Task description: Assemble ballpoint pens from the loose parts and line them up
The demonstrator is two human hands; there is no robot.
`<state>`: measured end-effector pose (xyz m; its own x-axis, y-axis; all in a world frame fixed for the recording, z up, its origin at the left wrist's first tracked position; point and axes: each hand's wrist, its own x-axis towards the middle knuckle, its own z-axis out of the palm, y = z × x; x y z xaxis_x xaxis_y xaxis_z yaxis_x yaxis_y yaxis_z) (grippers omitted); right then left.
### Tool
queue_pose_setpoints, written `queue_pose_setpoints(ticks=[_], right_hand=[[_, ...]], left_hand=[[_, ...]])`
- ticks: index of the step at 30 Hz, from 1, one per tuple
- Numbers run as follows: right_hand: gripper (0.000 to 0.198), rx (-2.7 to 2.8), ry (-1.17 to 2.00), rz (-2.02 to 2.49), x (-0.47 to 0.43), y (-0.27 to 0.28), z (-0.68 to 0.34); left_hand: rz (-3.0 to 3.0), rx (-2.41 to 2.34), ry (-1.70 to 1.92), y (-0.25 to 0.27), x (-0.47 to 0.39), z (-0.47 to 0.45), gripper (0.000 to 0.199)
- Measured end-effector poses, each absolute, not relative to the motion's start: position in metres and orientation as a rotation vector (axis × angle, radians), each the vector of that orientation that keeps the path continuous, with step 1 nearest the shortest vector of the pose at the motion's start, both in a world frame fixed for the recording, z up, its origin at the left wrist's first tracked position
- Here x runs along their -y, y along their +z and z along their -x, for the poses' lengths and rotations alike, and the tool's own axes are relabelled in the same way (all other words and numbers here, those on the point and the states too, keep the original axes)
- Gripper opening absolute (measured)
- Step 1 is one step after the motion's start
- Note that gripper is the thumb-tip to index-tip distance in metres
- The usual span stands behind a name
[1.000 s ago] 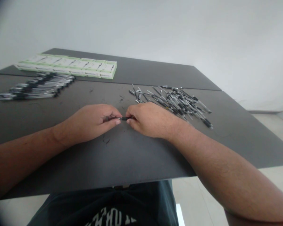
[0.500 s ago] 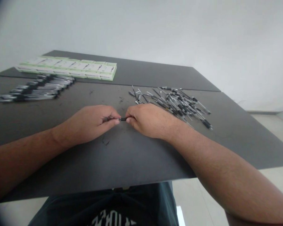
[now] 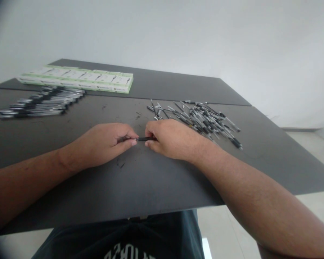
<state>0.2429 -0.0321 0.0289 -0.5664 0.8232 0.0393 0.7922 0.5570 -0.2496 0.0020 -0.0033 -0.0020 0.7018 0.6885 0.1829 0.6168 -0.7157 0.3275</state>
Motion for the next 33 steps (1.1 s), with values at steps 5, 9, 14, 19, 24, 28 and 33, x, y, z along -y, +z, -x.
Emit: queue_pose_setpoints(ticks=[5, 9, 14, 19, 24, 28, 33], right_hand=[[0.026, 2.74, 0.242, 1.3, 0.0325, 0.0295, -0.2425], [0.019, 2.663, 0.306, 1.336, 0.0326, 0.0294, -0.2429], [0.02, 2.7, 0.28, 1.351, 0.0338, 0.0308, -0.2419], [0.02, 2.685, 0.306, 1.344, 0.0333, 0.0304, -0.2422], [0.015, 2.688, 0.301, 1.357, 0.0326, 0.0294, -0.2427], [0.025, 2.757, 0.276, 1.3, 0.0333, 0.0308, -0.2418], [0.015, 2.657, 0.328, 1.366, 0.0336, 0.0318, -0.2423]], left_hand=[[-2.671, -1.036, 0.437, -0.0034, 0.0028, -0.0017, 0.026], [-2.676, -1.031, 0.438, -0.0029, 0.0026, -0.0016, 0.026], [-2.675, -1.041, 0.429, -0.0024, 0.0037, -0.0018, 0.026], [-2.681, -1.034, 0.42, -0.0034, 0.0035, -0.002, 0.027], [-2.687, -1.022, 0.421, -0.0033, 0.0029, -0.0023, 0.027], [-2.679, -1.035, 0.415, -0.0022, 0.0035, -0.0024, 0.027], [-2.679, -1.027, 0.405, -0.0015, 0.0041, -0.0021, 0.027]])
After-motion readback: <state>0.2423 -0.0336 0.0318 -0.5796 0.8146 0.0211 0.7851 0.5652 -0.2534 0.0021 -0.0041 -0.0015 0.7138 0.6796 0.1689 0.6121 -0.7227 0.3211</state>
